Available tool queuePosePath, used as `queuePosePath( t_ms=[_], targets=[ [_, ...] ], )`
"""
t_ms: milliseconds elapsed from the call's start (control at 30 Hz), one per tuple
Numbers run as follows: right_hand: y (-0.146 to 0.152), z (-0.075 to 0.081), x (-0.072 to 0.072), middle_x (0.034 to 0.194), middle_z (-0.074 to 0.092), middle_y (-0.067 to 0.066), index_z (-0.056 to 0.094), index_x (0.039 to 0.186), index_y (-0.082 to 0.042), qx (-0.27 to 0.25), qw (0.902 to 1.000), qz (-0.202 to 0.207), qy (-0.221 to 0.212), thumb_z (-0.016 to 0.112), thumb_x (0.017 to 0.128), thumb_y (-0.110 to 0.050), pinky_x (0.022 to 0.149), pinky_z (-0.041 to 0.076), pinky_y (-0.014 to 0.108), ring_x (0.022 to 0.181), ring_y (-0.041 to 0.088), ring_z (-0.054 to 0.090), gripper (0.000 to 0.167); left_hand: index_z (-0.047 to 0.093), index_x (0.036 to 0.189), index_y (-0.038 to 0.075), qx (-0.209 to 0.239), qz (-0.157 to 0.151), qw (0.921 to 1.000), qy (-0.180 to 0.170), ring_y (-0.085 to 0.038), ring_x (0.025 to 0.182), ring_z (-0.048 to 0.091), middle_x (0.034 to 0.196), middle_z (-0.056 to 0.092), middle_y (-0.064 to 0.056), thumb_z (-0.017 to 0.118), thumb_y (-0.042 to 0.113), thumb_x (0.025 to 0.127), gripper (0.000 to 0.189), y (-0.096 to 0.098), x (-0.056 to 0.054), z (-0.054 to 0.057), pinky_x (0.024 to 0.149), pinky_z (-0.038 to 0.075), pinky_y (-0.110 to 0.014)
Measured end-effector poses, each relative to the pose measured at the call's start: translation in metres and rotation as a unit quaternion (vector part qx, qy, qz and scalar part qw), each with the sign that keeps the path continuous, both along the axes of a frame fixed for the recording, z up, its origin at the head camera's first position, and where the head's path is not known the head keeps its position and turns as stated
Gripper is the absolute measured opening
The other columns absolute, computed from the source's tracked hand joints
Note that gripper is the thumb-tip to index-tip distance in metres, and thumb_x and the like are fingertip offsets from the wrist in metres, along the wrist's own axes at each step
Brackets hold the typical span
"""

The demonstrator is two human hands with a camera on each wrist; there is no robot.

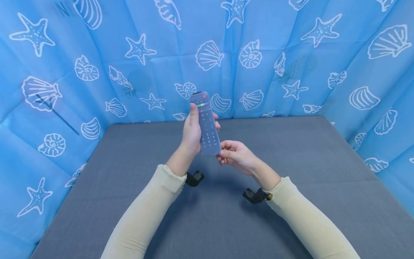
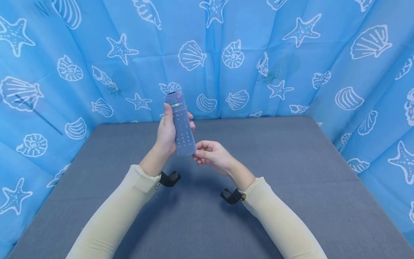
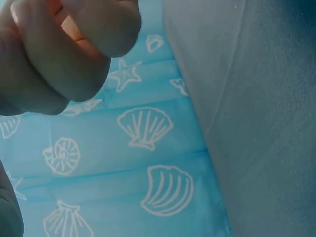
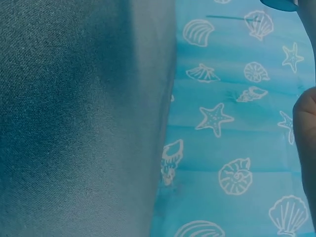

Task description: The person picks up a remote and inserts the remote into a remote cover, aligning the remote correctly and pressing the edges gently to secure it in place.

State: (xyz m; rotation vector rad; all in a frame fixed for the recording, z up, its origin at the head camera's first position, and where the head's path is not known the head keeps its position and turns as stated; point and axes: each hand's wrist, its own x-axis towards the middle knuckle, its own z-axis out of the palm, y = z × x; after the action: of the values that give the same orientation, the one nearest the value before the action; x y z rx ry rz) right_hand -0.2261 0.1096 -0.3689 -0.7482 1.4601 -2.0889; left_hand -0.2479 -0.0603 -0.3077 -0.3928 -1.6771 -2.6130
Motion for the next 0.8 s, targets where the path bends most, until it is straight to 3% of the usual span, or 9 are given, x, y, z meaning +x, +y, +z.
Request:
queuePosePath(
  t_ms=[233,400,567,800],
  targets=[
    [0.000,-0.005,-0.010,0.081,0.061,0.000,0.066,0.095,-0.013,-0.043,0.9980,0.042,0.018,0.065,0.095,-0.022,0.071,0.047,0.026,0.072,0.012,0.054,0.010,0.046,0.134,0.007,0.000,0.005,1.0000,-0.008,-0.011,0.068,0.066,0.088,0.062,-0.002,0.021,0.050,0.104,0.059,0.000,-0.003,0.000,0.068,0.053,-0.029],
    [-0.001,-0.006,-0.013,0.079,0.059,-0.001,0.067,0.094,-0.013,-0.065,0.9964,0.051,0.021,0.066,0.094,-0.023,0.072,0.045,0.027,0.072,0.012,0.052,0.010,0.045,0.134,0.008,0.001,0.018,0.9998,-0.010,-0.011,0.070,0.066,0.091,0.061,-0.002,0.024,0.051,0.103,0.056,0.001,-0.005,-0.002,0.069,0.053,-0.029],
    [-0.003,-0.007,-0.014,0.078,0.059,-0.002,0.067,0.091,-0.012,-0.078,0.9958,0.043,0.023,0.066,0.094,-0.022,0.071,0.045,0.027,0.072,0.013,0.052,0.010,0.047,0.129,0.007,0.008,0.029,0.9995,-0.005,-0.011,0.069,0.066,0.090,0.062,-0.002,0.024,0.049,0.104,0.054,0.002,-0.007,-0.003,0.067,0.053,-0.028],
    [-0.006,-0.008,-0.011,0.075,0.058,-0.001,0.066,0.090,-0.011,-0.067,0.9974,-0.014,0.021,0.068,0.093,-0.020,0.071,0.048,0.025,0.070,0.013,0.053,0.009,0.049,0.127,0.006,0.003,0.043,0.9990,0.013,-0.011,0.069,0.066,0.089,0.062,-0.002,0.025,0.048,0.105,0.053,-0.001,-0.009,-0.004,0.067,0.054,-0.029]
  ],
)
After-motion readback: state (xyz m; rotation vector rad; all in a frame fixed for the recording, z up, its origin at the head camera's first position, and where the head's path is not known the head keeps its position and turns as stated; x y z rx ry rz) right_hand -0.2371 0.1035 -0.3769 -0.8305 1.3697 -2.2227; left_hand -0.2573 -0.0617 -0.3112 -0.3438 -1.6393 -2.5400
